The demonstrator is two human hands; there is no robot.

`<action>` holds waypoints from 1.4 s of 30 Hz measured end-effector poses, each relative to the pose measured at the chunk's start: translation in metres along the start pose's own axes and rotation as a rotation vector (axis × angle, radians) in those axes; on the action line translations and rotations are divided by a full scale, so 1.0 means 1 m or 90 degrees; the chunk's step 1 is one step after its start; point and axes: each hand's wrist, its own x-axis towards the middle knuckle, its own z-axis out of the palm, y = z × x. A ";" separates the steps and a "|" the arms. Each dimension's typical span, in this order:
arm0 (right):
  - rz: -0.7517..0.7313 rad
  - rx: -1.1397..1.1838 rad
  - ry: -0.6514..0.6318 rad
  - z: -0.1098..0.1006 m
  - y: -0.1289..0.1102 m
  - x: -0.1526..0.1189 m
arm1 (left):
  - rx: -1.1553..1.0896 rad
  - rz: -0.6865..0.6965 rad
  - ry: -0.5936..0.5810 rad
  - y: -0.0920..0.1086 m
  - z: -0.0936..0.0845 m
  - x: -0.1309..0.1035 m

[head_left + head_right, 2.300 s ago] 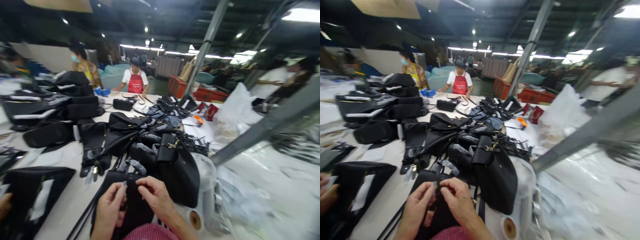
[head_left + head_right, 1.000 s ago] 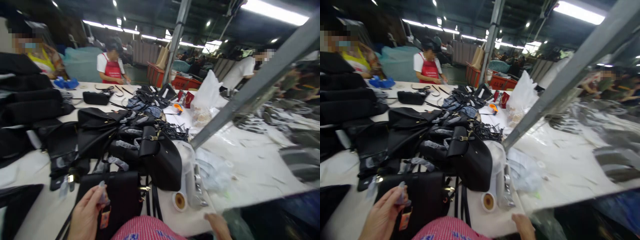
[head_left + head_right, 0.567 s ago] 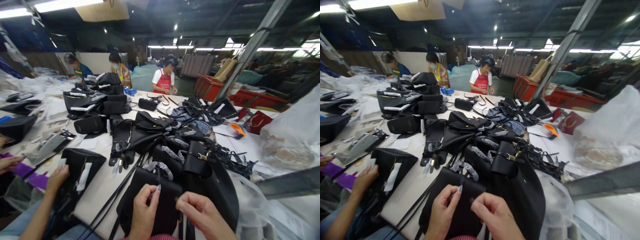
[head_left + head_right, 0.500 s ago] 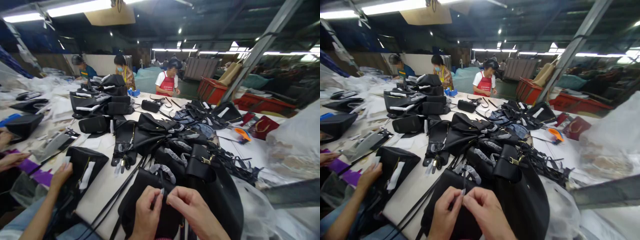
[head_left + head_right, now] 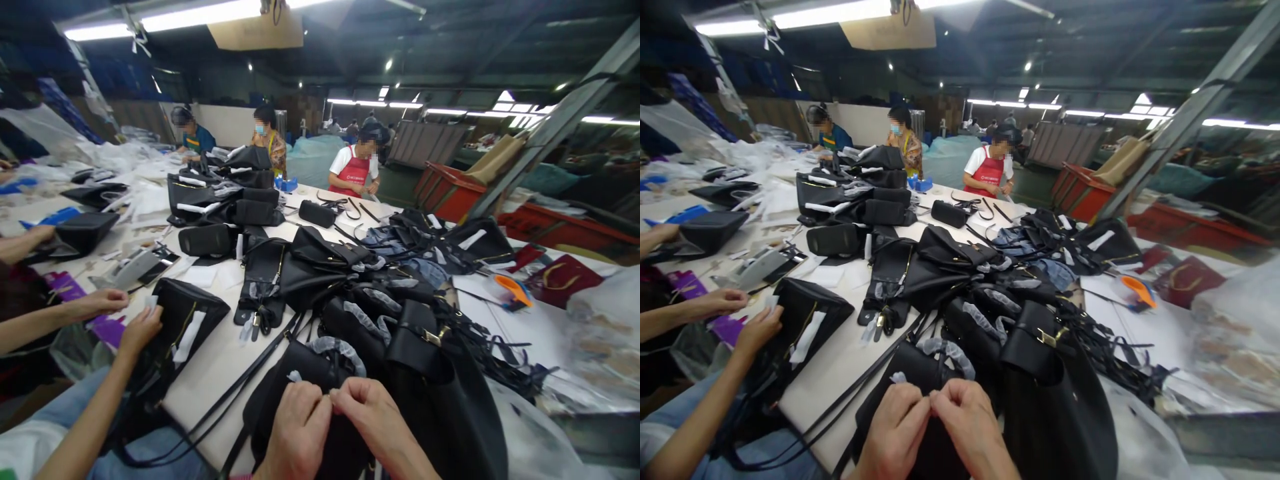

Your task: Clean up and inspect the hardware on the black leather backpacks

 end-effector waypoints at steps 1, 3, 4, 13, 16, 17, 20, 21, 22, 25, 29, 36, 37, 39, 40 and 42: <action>0.005 0.001 0.001 0.000 0.000 0.001 | 0.005 -0.002 -0.003 -0.001 -0.001 0.000; 0.006 0.018 0.001 0.001 0.002 0.002 | 0.004 0.012 -0.004 -0.003 -0.003 0.000; 0.004 0.030 0.004 0.002 0.004 0.002 | -0.004 0.027 -0.005 -0.004 -0.003 0.000; 0.045 0.197 -0.063 -0.005 0.014 -0.002 | -0.315 -0.397 -0.068 0.002 -0.001 0.009; 0.071 0.206 -0.078 -0.006 0.016 -0.003 | -0.466 -0.593 -0.132 0.004 -0.003 0.013; 0.074 0.203 -0.081 -0.006 0.016 -0.002 | -0.506 -0.629 -0.136 0.003 -0.003 0.014; 0.079 0.226 -0.095 -0.002 0.017 -0.002 | -0.588 -0.688 -0.112 -0.001 -0.002 0.014; 0.084 0.255 -0.102 0.000 0.018 -0.002 | -0.607 -0.702 -0.101 -0.002 -0.002 0.014; 0.092 0.293 -0.113 0.002 0.018 -0.002 | -0.622 -0.713 -0.096 -0.003 -0.002 0.014; 0.119 0.421 -0.140 0.010 0.019 -0.002 | -0.648 -0.743 -0.079 -0.004 -0.001 0.014; 0.146 0.520 -0.130 0.016 0.020 0.001 | -0.679 -0.791 -0.057 -0.004 -0.002 0.016; 0.033 0.408 0.078 0.000 0.023 -0.011 | -0.685 -0.816 -0.008 -0.001 -0.003 0.019; 0.015 0.381 0.068 -0.001 0.023 -0.014 | -0.675 -0.806 -0.007 0.001 -0.003 0.019; -0.011 0.317 0.051 0.001 0.022 -0.017 | -0.659 -0.785 -0.010 0.003 -0.004 0.020; -0.019 0.293 0.050 0.004 0.022 -0.017 | -0.655 -0.776 -0.015 0.005 -0.005 0.020; -0.017 0.289 0.043 0.011 0.023 -0.014 | -0.654 -0.763 -0.026 0.006 -0.006 0.020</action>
